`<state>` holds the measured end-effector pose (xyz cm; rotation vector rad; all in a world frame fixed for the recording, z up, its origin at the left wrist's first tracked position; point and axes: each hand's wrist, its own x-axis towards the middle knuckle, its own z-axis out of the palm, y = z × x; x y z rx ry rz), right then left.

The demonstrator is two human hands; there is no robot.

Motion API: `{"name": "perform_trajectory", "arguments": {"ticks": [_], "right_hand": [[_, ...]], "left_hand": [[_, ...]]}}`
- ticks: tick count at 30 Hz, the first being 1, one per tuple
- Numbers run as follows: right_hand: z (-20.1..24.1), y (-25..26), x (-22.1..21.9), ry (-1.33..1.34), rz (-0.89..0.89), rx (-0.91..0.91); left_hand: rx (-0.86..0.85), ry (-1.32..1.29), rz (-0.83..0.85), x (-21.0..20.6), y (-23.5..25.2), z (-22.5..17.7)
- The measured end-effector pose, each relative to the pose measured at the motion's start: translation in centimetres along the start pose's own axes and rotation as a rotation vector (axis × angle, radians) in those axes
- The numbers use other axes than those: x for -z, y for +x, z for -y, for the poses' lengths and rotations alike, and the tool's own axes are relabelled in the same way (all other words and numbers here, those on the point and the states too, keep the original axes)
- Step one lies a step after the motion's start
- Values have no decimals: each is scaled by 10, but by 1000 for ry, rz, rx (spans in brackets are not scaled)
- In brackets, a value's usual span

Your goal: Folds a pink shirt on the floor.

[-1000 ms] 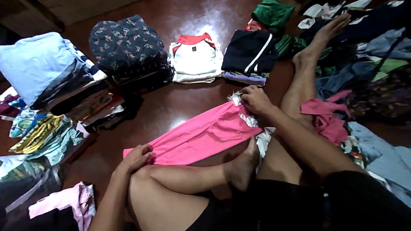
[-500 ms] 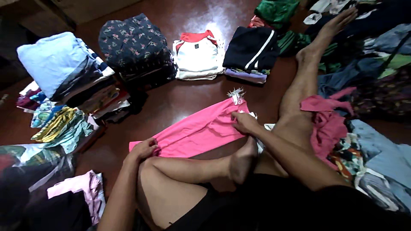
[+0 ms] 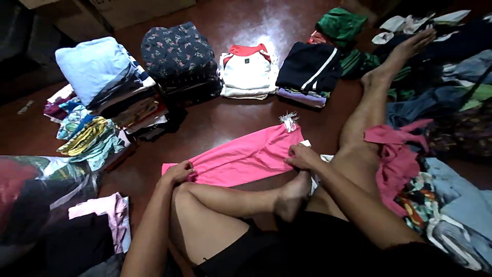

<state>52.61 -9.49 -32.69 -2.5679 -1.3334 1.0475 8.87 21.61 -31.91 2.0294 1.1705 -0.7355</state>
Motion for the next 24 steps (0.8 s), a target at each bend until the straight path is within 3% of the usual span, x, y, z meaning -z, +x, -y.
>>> {"name": "perform_trajectory", "arguments": {"ticks": [3, 7, 13, 18, 24], "right_hand": [[1, 21, 4, 57, -176, -36], [9, 29, 19, 78, -471, 24], [15, 23, -3, 62, -325, -75], [19, 34, 0, 62, -351, -131], [22, 16, 18, 87, -516, 14]], "left_hand": [[-2, -2, -33, 2, 4, 1], [14, 32, -205, 3, 6, -2], [9, 80, -238, 1, 3, 0], [53, 70, -238, 3, 3, -1], [67, 56, -248, 3, 4, 2]]}}
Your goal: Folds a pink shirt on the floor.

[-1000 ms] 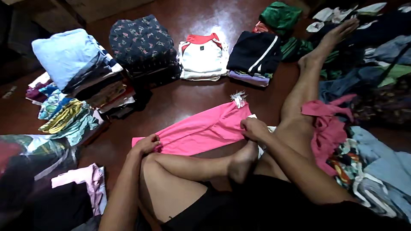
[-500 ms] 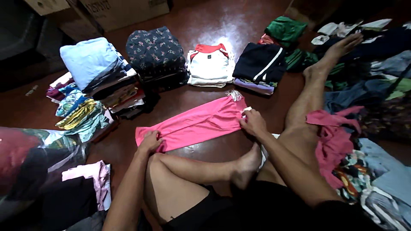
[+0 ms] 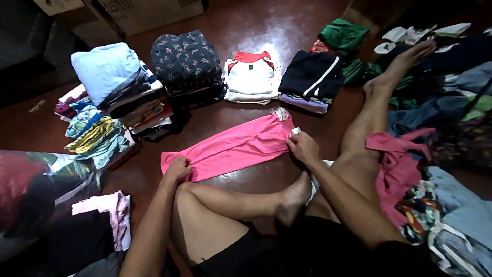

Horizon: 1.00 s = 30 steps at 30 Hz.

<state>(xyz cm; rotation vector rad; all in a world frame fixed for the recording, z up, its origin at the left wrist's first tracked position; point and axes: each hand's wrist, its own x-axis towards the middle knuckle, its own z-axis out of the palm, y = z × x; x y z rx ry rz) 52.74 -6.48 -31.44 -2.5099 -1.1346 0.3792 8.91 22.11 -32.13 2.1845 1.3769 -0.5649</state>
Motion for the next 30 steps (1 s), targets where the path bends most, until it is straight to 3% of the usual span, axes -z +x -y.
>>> {"name": "perform_trajectory", "arguments": {"ticks": [3, 6, 10, 14, 19, 22, 27, 29, 30], "right_hand": [[-6, -3, 0, -10, -73, 63], [-1, -6, 1, -22, 9, 93], [2, -7, -12, -75, 213, 117], [-3, -2, -35, -134, 221, 113], [-14, -4, -34, -25, 215, 175], [-11, -3, -17, 89, 188, 199], [-5, -4, -16, 388, -4, 426], [1, -5, -11, 570, -34, 306], [4, -5, -8, 672, -11, 159]], "left_hand": [[-6, 16, 9, -1, 5, 2], [-40, 87, -48, 5, -6, -12], [-216, 101, -97, 17, -44, -107], [-452, -3, -79, -39, -37, -215], [-454, -154, -297, -103, -6, -292], [-479, -102, -402, -106, -3, -310], [-548, -106, -543, -91, -2, -305], [-580, -165, -511, -80, -5, -298], [-596, -192, -485, -75, -7, -293]]}}
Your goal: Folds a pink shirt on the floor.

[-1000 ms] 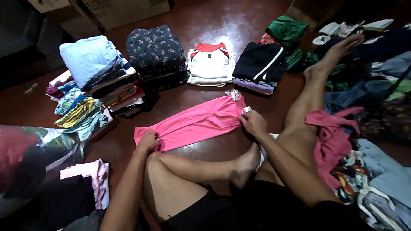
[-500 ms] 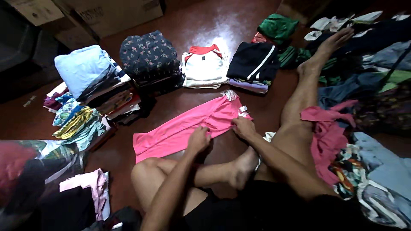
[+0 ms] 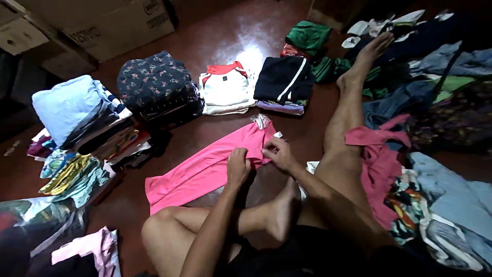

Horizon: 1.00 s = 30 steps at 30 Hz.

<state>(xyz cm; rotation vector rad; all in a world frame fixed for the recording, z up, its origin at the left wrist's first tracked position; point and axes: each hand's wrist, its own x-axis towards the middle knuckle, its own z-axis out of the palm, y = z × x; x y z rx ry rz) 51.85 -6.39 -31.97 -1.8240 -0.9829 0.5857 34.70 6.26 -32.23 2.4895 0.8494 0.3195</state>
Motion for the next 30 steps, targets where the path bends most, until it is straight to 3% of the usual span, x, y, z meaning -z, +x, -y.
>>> {"name": "perform_trajectory", "arguments": {"ticks": [3, 6, 9, 15, 18, 20, 22, 24, 27, 30], "right_hand": [[5, 10, -3, 421, 55, -566], [5, 20, -10, 646, 208, -815], [4, 23, -23, 678, 220, -833], [-4, 14, -42, 900, 23, -654], [-12, 16, -35, 801, 6, -561], [-14, 14, -32, 689, -5, -554], [-12, 11, -29, 689, -11, -593], [-6, 6, -26, 789, 5, -643], [2, 3, -26, 910, 3, -704], [9, 1, -24, 1034, -9, -804]], "left_hand": [[-23, -45, 4, 11, -3, 4], [-37, -75, -18, 6, -7, 2], [-12, -92, -22, 1, -10, -3], [-8, -114, 154, -4, -23, 6], [17, -162, 135, -1, -23, 13], [101, -124, 92, -1, -21, 13], [288, -121, 142, -1, -19, 6], [511, -348, 170, -8, -21, 1], [826, -1019, -4, -23, -20, -6], [950, -1436, -153, -26, -17, -10]]}}
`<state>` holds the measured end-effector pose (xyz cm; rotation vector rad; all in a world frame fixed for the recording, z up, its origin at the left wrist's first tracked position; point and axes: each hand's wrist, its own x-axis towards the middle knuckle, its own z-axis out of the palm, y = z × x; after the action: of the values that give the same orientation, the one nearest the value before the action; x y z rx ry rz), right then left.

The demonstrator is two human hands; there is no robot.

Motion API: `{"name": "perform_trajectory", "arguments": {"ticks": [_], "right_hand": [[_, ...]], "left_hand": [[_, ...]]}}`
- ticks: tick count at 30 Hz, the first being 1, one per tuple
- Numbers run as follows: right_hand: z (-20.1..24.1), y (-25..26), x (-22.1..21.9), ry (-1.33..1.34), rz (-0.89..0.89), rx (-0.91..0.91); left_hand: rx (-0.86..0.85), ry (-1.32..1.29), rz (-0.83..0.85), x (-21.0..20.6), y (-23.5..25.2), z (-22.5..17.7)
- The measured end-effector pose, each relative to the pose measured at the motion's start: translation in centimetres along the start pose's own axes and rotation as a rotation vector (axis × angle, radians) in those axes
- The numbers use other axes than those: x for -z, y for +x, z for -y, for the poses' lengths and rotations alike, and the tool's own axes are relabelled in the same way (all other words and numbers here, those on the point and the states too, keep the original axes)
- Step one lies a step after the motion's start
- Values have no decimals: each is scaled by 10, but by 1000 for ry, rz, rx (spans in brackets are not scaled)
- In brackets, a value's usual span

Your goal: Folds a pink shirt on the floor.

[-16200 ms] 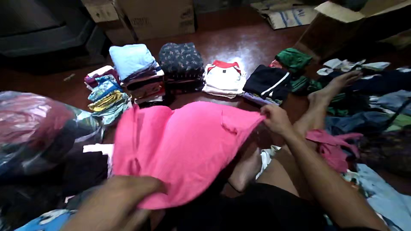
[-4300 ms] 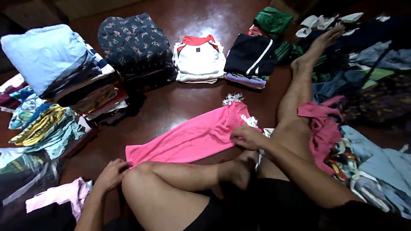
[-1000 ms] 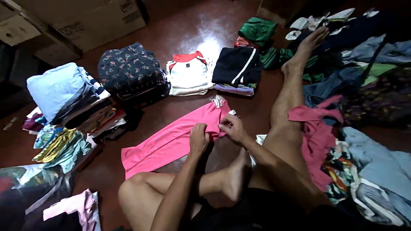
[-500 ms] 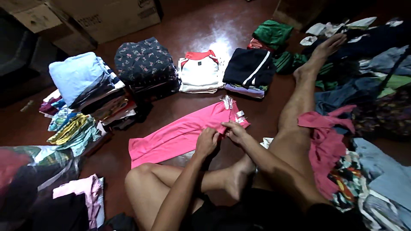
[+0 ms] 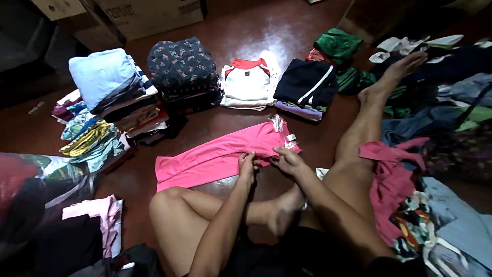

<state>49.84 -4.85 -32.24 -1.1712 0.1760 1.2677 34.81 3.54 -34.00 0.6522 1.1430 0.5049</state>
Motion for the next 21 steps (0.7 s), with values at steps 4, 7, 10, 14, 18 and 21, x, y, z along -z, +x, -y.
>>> {"name": "perform_trajectory", "arguments": {"ticks": [4, 7, 10, 14, 18, 21], "right_hand": [[3, -2, -3, 63, 20, -25], [4, 4, 7, -274, 70, 137], [13, 11, 27, -1087, -33, 298], [21, -4, 28, -1579, -221, 424], [19, 4, 25, -1597, -132, 753], [7, 23, 27, -1603, -56, 863]], "left_hand": [[72, -156, 218, 14, 17, 6], [92, -47, 234, 20, 18, 8], [56, 357, 190, 29, 9, 4], [-112, 993, 250, 70, -9, -52], [-327, 1299, -80, 165, 12, -145], [-256, 1329, -498, 234, 14, -207]]}}
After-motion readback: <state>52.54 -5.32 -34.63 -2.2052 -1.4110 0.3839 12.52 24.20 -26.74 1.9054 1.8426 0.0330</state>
